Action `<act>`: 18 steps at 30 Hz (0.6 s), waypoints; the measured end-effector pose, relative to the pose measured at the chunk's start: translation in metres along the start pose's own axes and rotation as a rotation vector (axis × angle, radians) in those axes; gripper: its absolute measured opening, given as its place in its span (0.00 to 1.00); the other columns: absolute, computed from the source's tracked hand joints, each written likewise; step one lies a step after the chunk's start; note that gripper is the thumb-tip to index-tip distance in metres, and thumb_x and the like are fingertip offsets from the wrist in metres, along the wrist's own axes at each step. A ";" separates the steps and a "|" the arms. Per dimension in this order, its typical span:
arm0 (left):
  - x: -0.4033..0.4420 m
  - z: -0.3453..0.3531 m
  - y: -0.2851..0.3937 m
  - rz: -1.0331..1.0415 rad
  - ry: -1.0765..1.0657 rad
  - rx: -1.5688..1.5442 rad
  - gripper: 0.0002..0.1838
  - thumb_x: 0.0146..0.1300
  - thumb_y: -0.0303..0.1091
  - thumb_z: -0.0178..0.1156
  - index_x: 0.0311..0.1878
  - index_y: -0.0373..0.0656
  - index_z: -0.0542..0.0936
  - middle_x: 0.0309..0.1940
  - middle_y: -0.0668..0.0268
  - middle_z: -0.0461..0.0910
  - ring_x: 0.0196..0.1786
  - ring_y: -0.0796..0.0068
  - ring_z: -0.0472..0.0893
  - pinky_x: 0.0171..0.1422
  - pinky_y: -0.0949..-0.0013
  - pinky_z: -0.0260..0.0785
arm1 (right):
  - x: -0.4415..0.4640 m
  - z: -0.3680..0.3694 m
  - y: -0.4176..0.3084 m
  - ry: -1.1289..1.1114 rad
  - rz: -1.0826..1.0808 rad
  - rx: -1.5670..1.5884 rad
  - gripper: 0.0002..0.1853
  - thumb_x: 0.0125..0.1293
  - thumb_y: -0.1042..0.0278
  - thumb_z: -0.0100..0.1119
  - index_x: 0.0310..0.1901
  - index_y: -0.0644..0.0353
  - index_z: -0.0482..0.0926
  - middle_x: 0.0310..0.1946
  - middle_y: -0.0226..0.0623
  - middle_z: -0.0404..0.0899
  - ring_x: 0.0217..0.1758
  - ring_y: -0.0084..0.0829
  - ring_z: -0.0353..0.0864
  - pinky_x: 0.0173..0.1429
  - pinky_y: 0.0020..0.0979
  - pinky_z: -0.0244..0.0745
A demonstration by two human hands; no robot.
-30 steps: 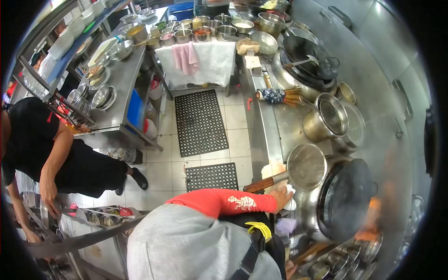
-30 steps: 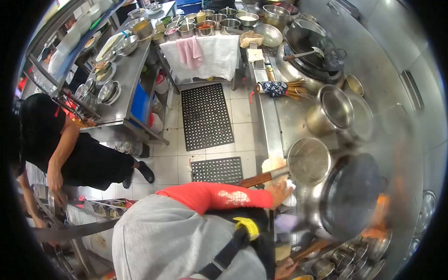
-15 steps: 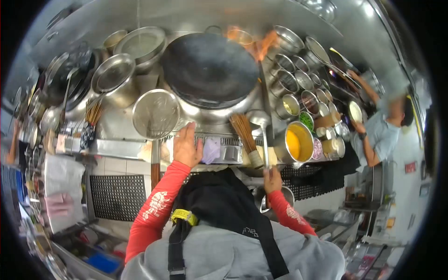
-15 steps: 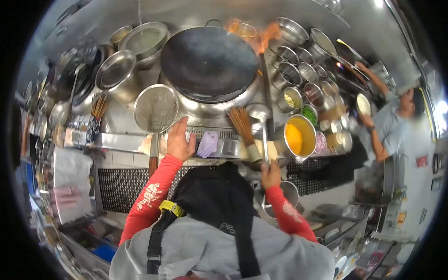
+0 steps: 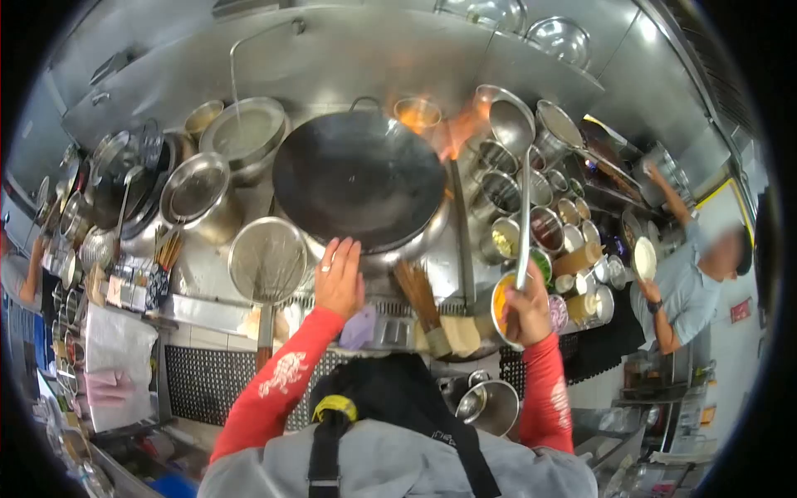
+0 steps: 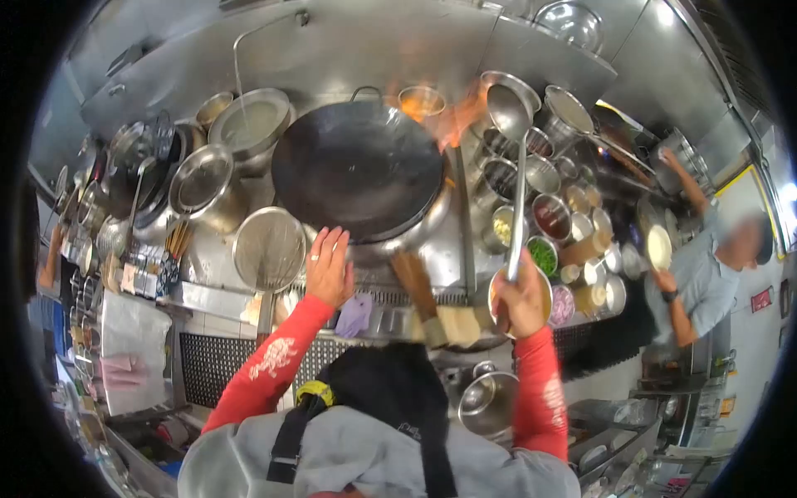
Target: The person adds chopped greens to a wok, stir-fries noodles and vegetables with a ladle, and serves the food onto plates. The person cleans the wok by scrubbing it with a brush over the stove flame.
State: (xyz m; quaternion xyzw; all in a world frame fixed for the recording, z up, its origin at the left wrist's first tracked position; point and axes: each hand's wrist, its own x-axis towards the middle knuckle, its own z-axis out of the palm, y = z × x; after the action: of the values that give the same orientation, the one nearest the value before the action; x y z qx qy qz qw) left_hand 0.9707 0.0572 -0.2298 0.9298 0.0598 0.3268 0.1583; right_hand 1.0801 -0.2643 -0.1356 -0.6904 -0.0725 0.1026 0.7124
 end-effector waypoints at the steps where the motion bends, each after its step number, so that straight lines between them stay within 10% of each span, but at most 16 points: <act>1: -0.001 0.004 0.001 -0.002 0.025 0.004 0.33 0.49 0.25 0.60 0.64 0.34 0.69 0.63 0.51 0.68 0.68 0.44 0.64 0.70 0.49 0.58 | 0.028 -0.015 -0.017 -0.072 -0.083 -0.107 0.38 0.61 0.79 0.54 0.73 0.60 0.53 0.26 0.33 0.74 0.15 0.24 0.70 0.17 0.27 0.68; 9: 0.004 0.017 0.013 -0.069 0.076 0.096 0.30 0.49 0.25 0.59 0.60 0.33 0.71 0.61 0.49 0.69 0.67 0.42 0.65 0.70 0.48 0.59 | 0.346 -0.104 -0.030 0.038 -0.155 -0.525 0.40 0.53 0.79 0.55 0.70 0.68 0.56 0.18 0.39 0.75 0.12 0.29 0.72 0.15 0.31 0.67; 12: 0.005 0.018 0.015 -0.089 0.068 0.122 0.29 0.48 0.24 0.59 0.58 0.32 0.72 0.59 0.48 0.70 0.66 0.41 0.66 0.71 0.47 0.59 | 0.383 -0.087 -0.055 -0.026 -0.064 -0.582 0.16 0.52 0.78 0.57 0.44 0.71 0.78 0.20 0.44 0.78 0.16 0.33 0.76 0.17 0.36 0.68; 18: 0.006 0.020 0.017 -0.106 0.084 0.149 0.28 0.48 0.24 0.59 0.57 0.33 0.72 0.58 0.49 0.71 0.66 0.41 0.66 0.71 0.48 0.59 | 0.463 -0.070 -0.062 -0.163 -0.048 -1.046 0.04 0.51 0.80 0.58 0.30 0.67 0.80 0.19 0.45 0.80 0.19 0.34 0.80 0.20 0.36 0.73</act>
State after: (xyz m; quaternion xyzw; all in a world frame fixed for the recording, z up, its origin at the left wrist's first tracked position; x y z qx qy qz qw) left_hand 0.9881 0.0368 -0.2355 0.9201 0.1396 0.3511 0.1030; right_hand 1.5480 -0.2197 -0.0940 -0.9415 -0.1850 0.0896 0.2670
